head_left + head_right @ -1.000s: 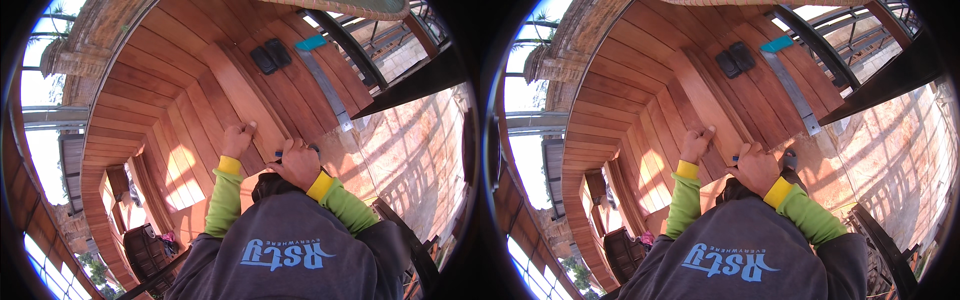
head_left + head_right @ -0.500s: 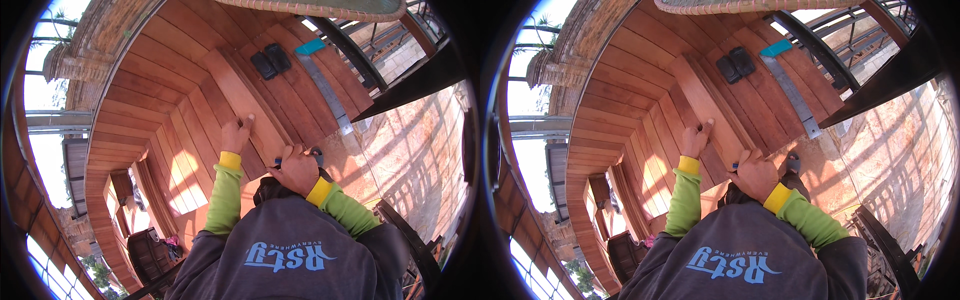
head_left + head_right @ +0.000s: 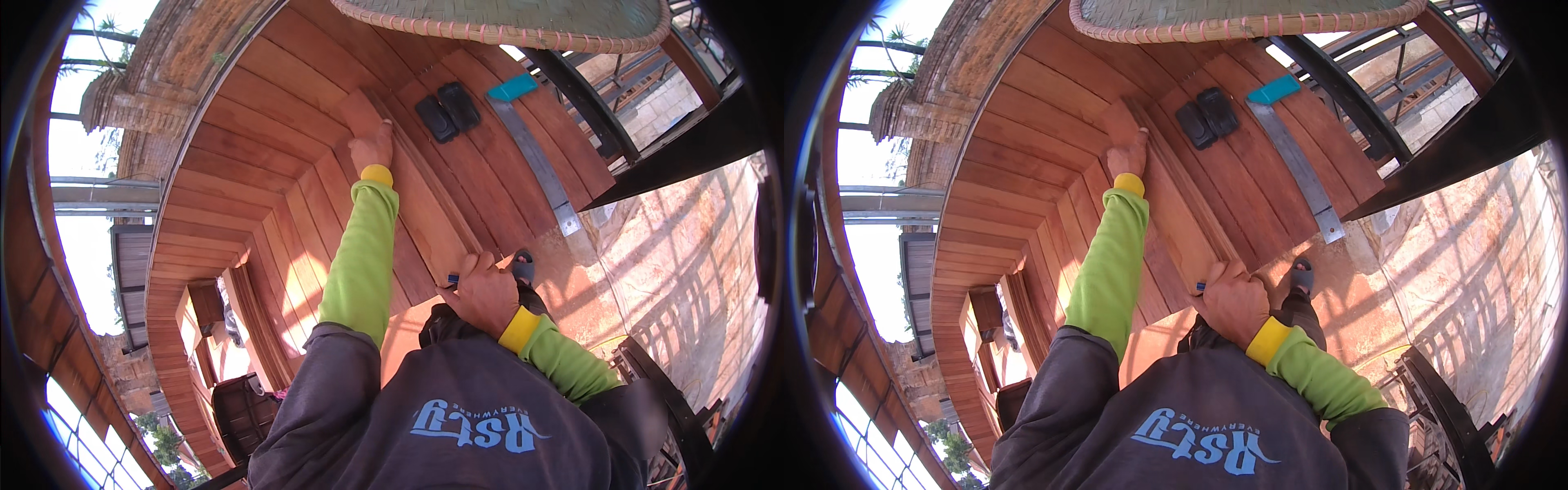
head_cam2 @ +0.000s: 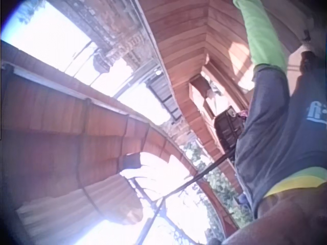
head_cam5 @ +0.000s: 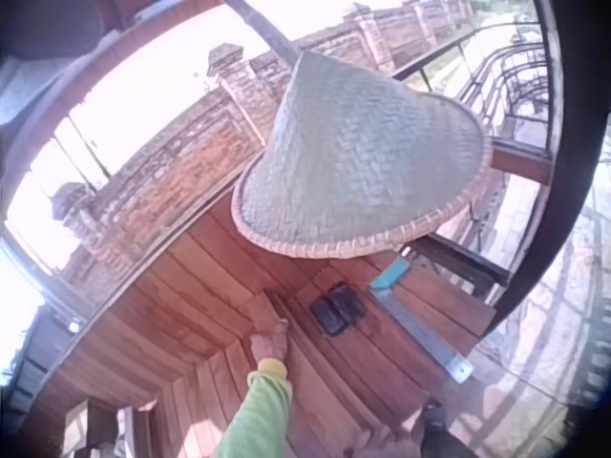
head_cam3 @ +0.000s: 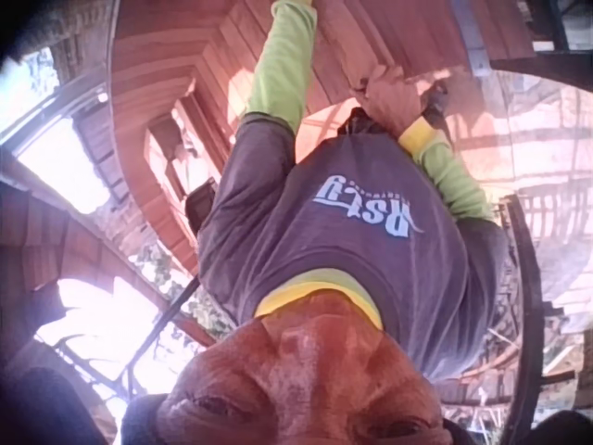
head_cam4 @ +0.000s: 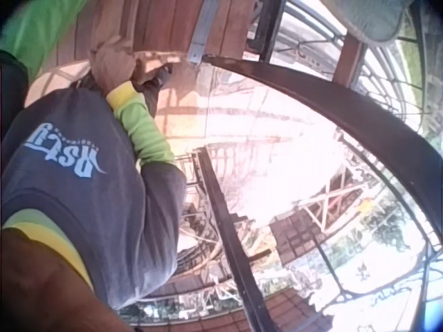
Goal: The person measures and marks a wooden plank with a ruler and pencil, then fits it into a curved wooden ceiling structure. They repeatedly adjust the plank's position and use a pencil to mark alignment points along the edge.
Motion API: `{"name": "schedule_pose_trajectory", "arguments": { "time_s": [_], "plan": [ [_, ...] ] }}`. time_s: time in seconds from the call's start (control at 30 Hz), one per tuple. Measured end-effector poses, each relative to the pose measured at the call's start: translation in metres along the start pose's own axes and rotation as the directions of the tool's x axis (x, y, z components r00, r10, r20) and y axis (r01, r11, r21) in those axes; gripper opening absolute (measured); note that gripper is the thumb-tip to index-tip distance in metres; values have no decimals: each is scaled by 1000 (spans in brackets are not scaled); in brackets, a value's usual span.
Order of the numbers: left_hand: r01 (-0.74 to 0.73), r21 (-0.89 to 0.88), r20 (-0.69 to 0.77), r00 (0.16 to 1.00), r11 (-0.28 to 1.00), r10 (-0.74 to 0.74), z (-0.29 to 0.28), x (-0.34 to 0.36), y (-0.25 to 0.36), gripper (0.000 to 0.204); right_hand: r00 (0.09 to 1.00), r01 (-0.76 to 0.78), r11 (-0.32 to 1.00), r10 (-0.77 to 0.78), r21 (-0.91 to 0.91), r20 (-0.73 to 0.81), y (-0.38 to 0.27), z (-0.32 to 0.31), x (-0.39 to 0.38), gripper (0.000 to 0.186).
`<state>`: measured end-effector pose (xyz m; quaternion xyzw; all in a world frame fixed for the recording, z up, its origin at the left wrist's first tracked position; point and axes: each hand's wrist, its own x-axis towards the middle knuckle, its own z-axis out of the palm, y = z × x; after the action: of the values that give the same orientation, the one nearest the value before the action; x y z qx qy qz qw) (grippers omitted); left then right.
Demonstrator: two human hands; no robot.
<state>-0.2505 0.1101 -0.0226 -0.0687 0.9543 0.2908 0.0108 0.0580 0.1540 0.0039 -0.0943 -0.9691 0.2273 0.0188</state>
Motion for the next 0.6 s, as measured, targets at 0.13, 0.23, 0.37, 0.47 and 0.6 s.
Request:
{"name": "schedule_pose_trajectory", "arguments": {
  "time_s": [0.13,0.23,0.37,0.47,0.6],
  "plan": [
    [33,42,6,999,999,-33,2,8,7,95,1000,8,1000,-9,-27,-20,3,3,0,59],
    [52,71,-13,999,996,-51,3,11,4,92,998,23,998,-27,-64,-55,3,6,-2,60],
    [79,79,-26,997,994,-78,6,13,2,87,998,22,998,-25,-63,-63,2,4,-2,59],
    [84,67,-12,996,994,-83,4,12,4,82,998,19,997,-24,-70,-64,1,4,-2,59],
    [90,75,-19,996,993,-89,5,14,3,79,996,18,996,-25,-84,-89,2,5,-2,60]
  ]
}}
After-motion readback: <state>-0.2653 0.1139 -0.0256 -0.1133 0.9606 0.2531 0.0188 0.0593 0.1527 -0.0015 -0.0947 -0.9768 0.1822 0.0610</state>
